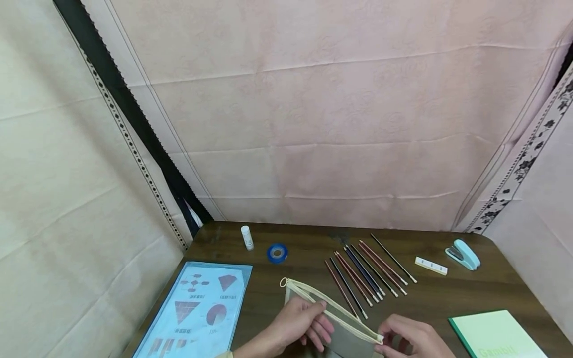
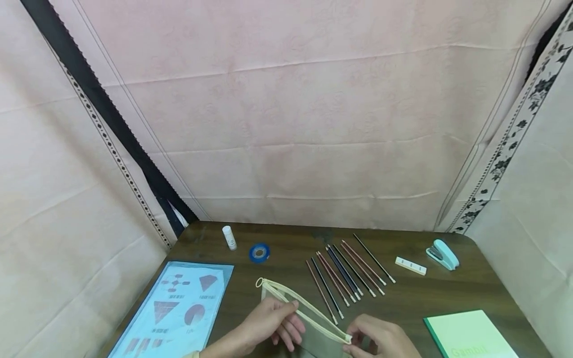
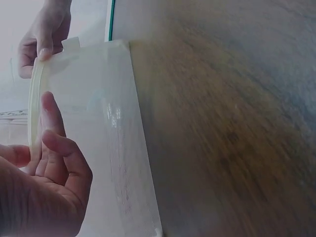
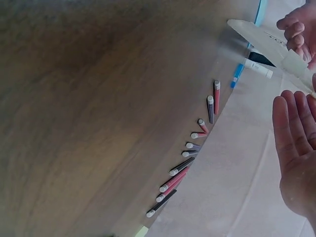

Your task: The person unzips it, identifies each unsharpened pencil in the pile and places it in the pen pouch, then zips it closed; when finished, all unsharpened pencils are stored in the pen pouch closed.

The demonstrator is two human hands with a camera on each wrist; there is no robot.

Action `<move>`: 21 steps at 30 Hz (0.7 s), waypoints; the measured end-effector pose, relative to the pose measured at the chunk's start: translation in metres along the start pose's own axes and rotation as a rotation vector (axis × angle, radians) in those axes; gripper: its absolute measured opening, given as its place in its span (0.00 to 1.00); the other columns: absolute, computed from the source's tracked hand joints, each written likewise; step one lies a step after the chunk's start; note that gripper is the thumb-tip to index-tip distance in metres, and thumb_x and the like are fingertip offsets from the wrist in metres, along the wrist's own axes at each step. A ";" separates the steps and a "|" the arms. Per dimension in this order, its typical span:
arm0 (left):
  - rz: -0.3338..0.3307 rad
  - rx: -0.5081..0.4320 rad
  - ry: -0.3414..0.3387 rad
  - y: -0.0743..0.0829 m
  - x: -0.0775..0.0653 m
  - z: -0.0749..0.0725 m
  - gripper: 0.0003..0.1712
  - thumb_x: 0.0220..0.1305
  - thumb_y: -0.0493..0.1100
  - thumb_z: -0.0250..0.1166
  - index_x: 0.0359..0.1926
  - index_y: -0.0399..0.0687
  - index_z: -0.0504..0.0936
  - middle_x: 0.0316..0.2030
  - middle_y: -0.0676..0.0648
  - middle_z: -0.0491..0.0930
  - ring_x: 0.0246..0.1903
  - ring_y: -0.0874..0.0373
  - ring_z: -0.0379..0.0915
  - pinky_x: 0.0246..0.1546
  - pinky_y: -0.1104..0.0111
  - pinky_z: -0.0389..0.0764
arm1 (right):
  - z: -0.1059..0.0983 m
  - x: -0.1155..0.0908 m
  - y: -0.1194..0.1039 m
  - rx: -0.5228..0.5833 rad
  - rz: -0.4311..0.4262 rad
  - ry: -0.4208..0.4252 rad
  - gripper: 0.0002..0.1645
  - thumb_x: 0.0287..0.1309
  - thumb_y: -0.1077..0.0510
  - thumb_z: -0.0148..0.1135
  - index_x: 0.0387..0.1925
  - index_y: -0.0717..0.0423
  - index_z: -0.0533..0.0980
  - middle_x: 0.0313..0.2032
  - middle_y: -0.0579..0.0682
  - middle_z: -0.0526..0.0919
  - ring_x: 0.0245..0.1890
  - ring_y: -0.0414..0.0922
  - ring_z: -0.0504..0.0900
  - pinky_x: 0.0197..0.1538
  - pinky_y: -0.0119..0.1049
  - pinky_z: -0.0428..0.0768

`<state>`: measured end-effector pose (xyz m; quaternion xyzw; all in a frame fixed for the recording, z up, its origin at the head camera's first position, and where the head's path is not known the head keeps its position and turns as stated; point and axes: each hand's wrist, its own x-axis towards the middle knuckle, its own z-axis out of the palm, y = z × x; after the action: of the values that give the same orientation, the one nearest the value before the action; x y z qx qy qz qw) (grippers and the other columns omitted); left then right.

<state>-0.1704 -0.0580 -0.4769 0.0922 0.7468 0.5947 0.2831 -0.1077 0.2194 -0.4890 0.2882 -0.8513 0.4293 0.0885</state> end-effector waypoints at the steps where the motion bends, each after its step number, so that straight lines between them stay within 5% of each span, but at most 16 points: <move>1: 0.000 -0.006 0.002 0.000 0.001 0.001 0.30 0.68 0.61 0.51 0.28 0.43 0.87 0.23 0.42 0.87 0.17 0.58 0.82 0.10 0.74 0.61 | 0.000 -0.001 0.000 0.000 0.004 0.000 0.11 0.56 0.56 0.68 0.35 0.36 0.75 0.28 0.30 0.77 0.26 0.26 0.76 0.21 0.26 0.76; 9: 0.014 -0.040 0.010 -0.004 0.002 0.002 0.20 0.67 0.49 0.55 0.31 0.43 0.88 0.28 0.45 0.88 0.21 0.57 0.84 0.13 0.75 0.68 | 0.001 -0.001 0.004 -0.005 -0.014 -0.015 0.11 0.56 0.56 0.68 0.35 0.36 0.75 0.28 0.29 0.77 0.26 0.25 0.75 0.21 0.23 0.74; 14: 0.006 -0.079 -0.003 -0.009 0.001 0.001 0.19 0.66 0.48 0.56 0.29 0.40 0.86 0.21 0.46 0.86 0.19 0.61 0.82 0.15 0.74 0.67 | 0.004 0.000 0.010 0.034 -0.071 -0.059 0.11 0.57 0.58 0.66 0.36 0.38 0.74 0.29 0.31 0.78 0.27 0.25 0.75 0.22 0.20 0.73; 21: 0.010 -0.001 0.060 -0.015 -0.001 -0.002 0.19 0.65 0.49 0.57 0.25 0.42 0.84 0.16 0.53 0.81 0.16 0.62 0.80 0.16 0.72 0.64 | 0.008 0.004 0.013 0.065 -0.035 -0.154 0.07 0.60 0.55 0.64 0.35 0.37 0.75 0.29 0.31 0.79 0.28 0.25 0.76 0.23 0.22 0.75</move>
<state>-0.1676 -0.0641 -0.4900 0.0778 0.7542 0.5990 0.2575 -0.1172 0.2173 -0.5013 0.3379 -0.8360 0.4318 0.0208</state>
